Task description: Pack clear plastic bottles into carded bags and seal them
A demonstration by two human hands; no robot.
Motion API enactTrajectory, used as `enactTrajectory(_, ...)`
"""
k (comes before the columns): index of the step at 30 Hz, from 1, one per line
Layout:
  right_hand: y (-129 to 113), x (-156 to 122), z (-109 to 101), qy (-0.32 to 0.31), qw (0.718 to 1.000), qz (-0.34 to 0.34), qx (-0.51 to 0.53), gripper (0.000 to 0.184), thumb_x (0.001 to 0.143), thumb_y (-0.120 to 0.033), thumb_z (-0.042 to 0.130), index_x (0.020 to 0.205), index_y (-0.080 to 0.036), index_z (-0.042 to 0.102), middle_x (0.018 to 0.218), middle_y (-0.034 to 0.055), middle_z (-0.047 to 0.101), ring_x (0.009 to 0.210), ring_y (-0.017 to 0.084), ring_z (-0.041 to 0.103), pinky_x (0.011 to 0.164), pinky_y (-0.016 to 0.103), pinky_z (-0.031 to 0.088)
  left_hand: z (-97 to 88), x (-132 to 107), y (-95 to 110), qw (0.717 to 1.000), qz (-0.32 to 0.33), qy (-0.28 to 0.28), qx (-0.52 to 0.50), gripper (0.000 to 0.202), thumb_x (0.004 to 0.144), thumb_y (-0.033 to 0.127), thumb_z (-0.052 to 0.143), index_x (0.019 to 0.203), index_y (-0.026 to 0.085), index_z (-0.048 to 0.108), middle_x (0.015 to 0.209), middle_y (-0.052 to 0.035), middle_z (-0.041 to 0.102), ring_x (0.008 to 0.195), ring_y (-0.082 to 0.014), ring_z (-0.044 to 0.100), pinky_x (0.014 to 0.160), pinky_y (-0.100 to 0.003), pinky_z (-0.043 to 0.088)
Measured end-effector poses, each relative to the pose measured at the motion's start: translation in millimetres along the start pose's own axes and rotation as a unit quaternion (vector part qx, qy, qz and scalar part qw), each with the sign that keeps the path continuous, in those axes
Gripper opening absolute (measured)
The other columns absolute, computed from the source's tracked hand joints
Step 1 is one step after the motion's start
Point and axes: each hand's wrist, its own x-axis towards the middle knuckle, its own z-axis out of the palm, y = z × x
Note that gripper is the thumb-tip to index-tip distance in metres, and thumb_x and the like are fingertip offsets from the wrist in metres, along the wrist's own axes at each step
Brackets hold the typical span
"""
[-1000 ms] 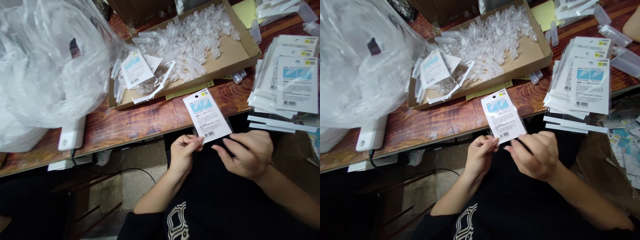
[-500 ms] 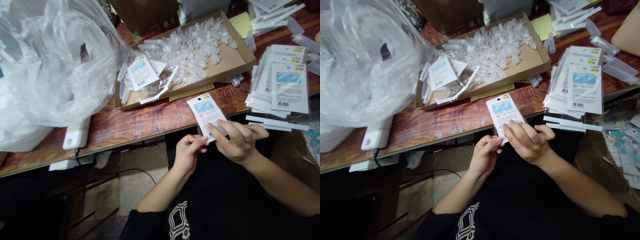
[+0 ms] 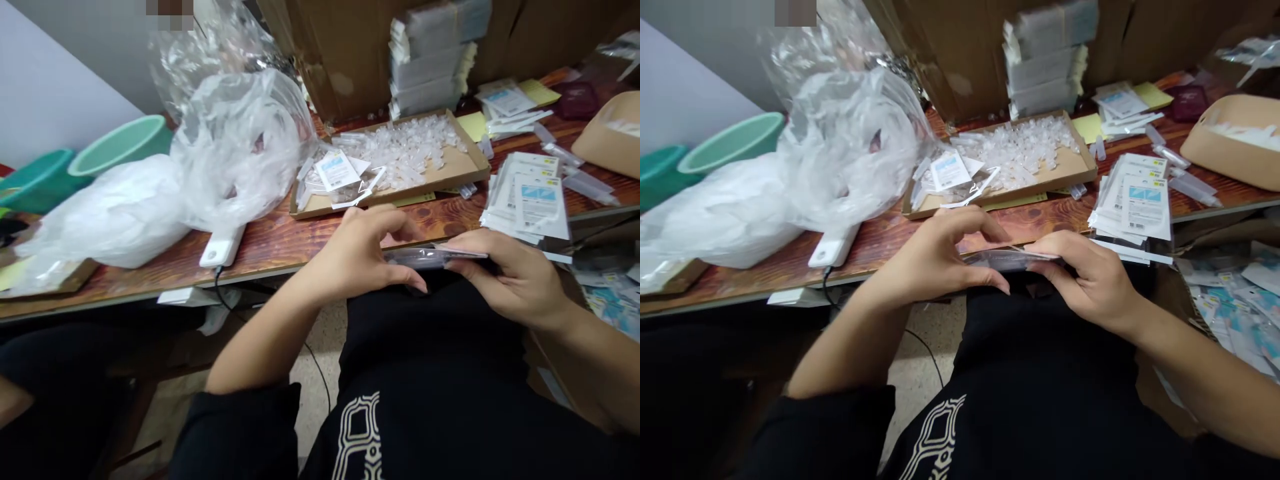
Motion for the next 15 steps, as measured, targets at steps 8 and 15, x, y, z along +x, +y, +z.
enactTrajectory(8, -23.2, 16.5, -15.3, -0.149, 0.959, 0.188, 0.150, 0.031, 0.084, -0.045, 0.077, 0.104, -0.022, 0.074, 0.095, 0.0043, 0.078, 0.083, 0.021, 0.073, 0.076, 0.032, 0.060, -8.9, 10.7, 21.7, 0.960, -0.213, -0.151, -0.103, 0.026, 0.060, 0.028, 0.094, 0.074, 0.014, 0.077, 0.069, -0.0012, 0.073, 0.058, -0.0096, 0.057, 0.056, -0.025, 0.041)
enactTrajectory(15, -43.8, 43.9, -20.1, -0.222, 0.946, 0.186, 0.147, 0.037, 0.076, -0.046, 0.081, 0.103, -0.022, 0.076, 0.096, 0.0051, 0.078, 0.083, 0.020, 0.073, 0.070, 0.031, 0.058, -14.9, 7.7, 31.0, 0.957, -0.231, -0.156, -0.081, 0.017, 0.066, 0.026, 0.090, 0.074, 0.014, 0.081, 0.068, -0.0016, 0.073, 0.060, -0.0096, 0.055, 0.059, -0.026, 0.038)
